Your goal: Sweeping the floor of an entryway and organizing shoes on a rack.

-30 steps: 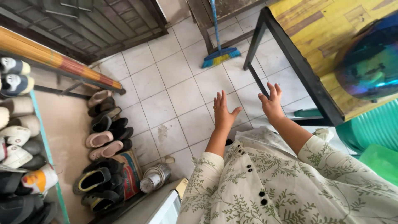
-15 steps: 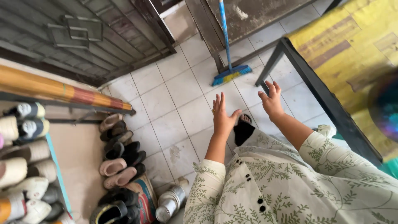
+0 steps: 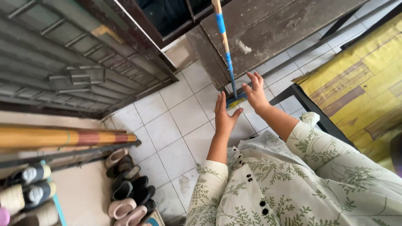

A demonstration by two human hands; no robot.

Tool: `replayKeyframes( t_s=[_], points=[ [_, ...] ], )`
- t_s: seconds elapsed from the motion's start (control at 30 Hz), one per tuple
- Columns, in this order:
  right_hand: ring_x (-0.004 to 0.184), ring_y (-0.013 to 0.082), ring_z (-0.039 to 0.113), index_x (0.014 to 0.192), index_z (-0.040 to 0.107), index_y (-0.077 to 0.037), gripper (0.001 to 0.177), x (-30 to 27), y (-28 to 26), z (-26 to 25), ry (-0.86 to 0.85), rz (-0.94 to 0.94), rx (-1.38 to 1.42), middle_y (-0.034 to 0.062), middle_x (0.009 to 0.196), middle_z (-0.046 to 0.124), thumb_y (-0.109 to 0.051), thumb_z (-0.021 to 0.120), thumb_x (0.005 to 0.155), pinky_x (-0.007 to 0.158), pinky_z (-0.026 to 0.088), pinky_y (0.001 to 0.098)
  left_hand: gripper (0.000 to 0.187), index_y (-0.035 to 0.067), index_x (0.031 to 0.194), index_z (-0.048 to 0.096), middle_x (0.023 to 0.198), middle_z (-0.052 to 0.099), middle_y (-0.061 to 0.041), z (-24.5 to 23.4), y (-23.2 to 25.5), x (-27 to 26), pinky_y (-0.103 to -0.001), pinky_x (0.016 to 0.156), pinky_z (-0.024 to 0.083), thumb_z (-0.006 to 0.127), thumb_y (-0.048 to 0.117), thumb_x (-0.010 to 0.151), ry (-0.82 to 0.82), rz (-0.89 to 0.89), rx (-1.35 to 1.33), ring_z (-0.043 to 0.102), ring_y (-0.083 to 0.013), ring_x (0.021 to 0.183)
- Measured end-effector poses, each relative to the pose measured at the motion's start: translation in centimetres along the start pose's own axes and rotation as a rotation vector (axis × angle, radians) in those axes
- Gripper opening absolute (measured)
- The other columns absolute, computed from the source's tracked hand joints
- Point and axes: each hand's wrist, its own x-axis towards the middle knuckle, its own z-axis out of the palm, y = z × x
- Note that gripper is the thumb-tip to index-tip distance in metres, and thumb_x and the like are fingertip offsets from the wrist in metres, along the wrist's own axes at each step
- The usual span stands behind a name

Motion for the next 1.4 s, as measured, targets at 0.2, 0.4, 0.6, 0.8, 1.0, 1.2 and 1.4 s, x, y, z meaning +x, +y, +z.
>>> replayKeyframes(
  t_s=[0.2,0.4,0.6,0.8,1.0,1.2,1.4],
  points=[
    [0.148,0.0323,0.036,0.150,0.047,-0.015,0.054,6.3,-3.9,3.8,0.065,0.032,0.074,0.0147,0.165,0.023,-0.021,0.066,0.100,0.114,0.042,0.0411,0.106,0.007,0.160,0.030,0.160,0.037,-0.030,-0.7,-3.7,7.5,-0.048,0.117,0.037,0.088,0.034,0.076,-0.098,0.018,-0.075,0.039,-0.0444,0.148],
    [0.147,0.0291,0.034,0.154,0.035,-0.011,0.068,13.8,-12.3,7.4,0.194,-0.115,0.114,0.0147,0.158,0.033,-0.014,0.070,0.096,0.114,0.038,0.0394,0.106,0.005,0.161,0.029,0.162,0.034,-0.031,-1.6,-5.8,18.2,-0.049,0.118,0.036,0.089,0.032,0.078,-0.267,0.141,-0.116,0.037,-0.0461,0.149],
    [0.124,0.0174,0.054,0.146,0.047,-0.007,0.048,16.3,-13.7,9.2,0.212,-0.108,0.211,0.0082,0.129,0.058,-0.012,0.068,0.103,0.109,0.043,0.0332,0.094,0.004,0.156,0.032,0.154,0.044,-0.028,-0.1,-5.2,25.3,-0.048,0.111,0.043,0.082,0.031,0.081,-0.385,0.235,-0.144,0.046,-0.0438,0.141],
    [0.108,0.0148,0.064,0.123,0.063,-0.002,0.023,8.0,-21.7,3.0,0.182,-0.064,0.274,0.0063,0.110,0.068,-0.012,0.066,0.103,0.098,0.053,0.0334,0.044,0.005,0.129,0.059,0.120,0.070,-0.020,4.6,-3.1,23.1,-0.046,0.091,0.054,0.070,0.027,0.093,-0.573,0.221,-0.313,0.068,-0.0370,0.113],
    [0.094,0.0244,0.060,0.111,0.061,0.003,0.044,-1.9,-30.1,-4.5,0.189,-0.428,0.479,0.0160,0.107,0.064,-0.039,0.064,0.101,0.085,0.051,0.0358,0.027,0.003,0.085,0.061,0.085,0.067,-0.019,4.2,5.0,16.7,-0.051,0.072,0.049,0.075,0.026,0.089,-0.600,0.335,-0.282,0.064,-0.0447,0.086],
    [0.083,0.0209,0.057,0.105,0.063,0.004,0.066,-6.3,-33.8,-7.1,0.234,-0.550,0.439,0.0109,0.095,0.064,-0.060,0.047,0.101,0.090,0.050,0.0479,0.037,0.005,0.076,0.053,0.078,0.060,-0.014,5.2,11.2,13.5,-0.050,0.068,0.045,0.078,0.027,0.091,-0.584,0.438,-0.424,0.059,-0.0416,0.079],
    [0.082,0.0248,0.058,0.086,0.062,-0.003,0.065,-3.4,-31.8,-8.0,0.077,-0.448,0.086,0.0083,0.082,0.061,-0.061,0.039,0.103,0.086,0.046,0.0408,0.034,0.006,0.080,0.052,0.080,0.058,-0.011,11.3,9.8,16.7,-0.046,0.073,0.047,0.078,0.024,0.091,-0.640,0.482,-0.520,0.057,-0.0380,0.080]
  ],
)
